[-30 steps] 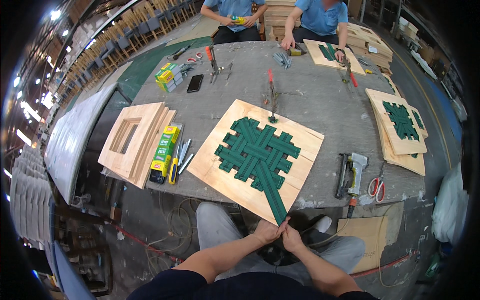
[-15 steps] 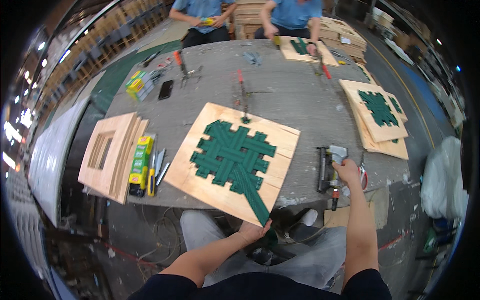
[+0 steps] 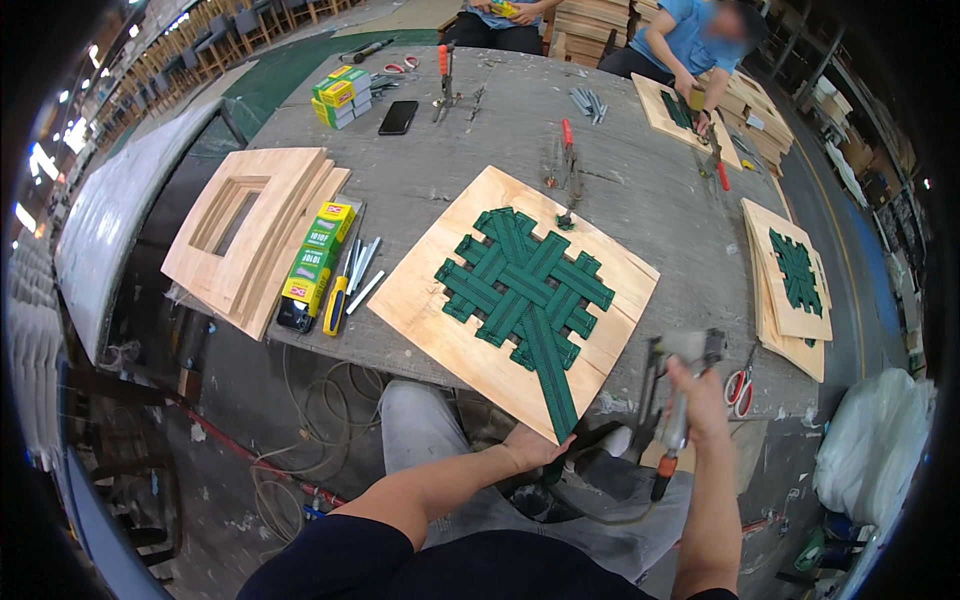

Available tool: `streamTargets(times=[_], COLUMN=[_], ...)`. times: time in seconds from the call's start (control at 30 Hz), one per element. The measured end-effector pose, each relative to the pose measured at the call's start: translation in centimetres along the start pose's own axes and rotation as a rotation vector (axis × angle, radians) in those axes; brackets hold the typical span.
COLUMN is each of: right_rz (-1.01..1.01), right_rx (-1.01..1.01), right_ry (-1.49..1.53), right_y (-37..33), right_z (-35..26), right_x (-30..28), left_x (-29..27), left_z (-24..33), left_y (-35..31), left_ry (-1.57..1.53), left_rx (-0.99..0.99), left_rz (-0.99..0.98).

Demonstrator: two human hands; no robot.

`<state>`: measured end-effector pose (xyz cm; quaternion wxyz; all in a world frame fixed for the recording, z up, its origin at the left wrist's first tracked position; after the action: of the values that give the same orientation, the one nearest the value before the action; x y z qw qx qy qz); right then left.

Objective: The person weaves green plastic strips into a wooden frame to create a basket base. They interlace the strips in a crisscross pattern and use a nail gun to secure the ends of the strips to the frame.

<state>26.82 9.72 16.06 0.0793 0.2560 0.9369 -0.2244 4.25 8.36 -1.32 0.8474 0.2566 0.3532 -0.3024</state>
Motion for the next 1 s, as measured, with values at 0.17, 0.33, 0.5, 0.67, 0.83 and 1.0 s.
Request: streamTargets(times=[0.17, 0.33, 0.5, 0.67, 0.83, 1.0], right_rz=[-0.269, -0.356, -0.383, -0.382, -0.381, -0.362], right_rx=[0.019, -0.029, -0.01, -0.03, -0.06, -0.011], right_ry=[-0.039, -0.103, -0.198, -0.244, -0.173, -0.15], right_y=[-2.9, -3.1, -3.2, -3.6, -4.0, -4.2], right_z=[2.2, 3.0, 3.3, 3.8, 3.4, 4.0], right_x=[7.6, 11.0, 11.7, 12.2, 13.0, 12.9], left_x=[0.1, -2.5, -4.4, -3.8, -2.3, -3.1], left_z=[0.2, 0.9, 1.5, 1.0, 0.1, 0.3], left_y=[-0.1, 0.5, 1.1, 0.6, 0.3, 1.0], left_ry=[-0.079, -0.188, -0.332, -0.275, -0.238, -0.321], left_rx=[0.048, 0.088, 0.104, 0.128, 0.138, 0.112], left_rz=[0.081, 0.123, 0.101, 0.164, 0.26, 0.159])
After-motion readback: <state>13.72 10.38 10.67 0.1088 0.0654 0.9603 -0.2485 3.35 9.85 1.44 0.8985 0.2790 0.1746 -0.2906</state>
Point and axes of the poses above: each hand's wrist, its own y-axis towards the middle knuckle, its own x-axis out of the palm, z = x × y, the point moved 6 cm from there along y, towards the middle knuckle, and after that the axes turned 2 degrees about z, right-handed, at the moved point
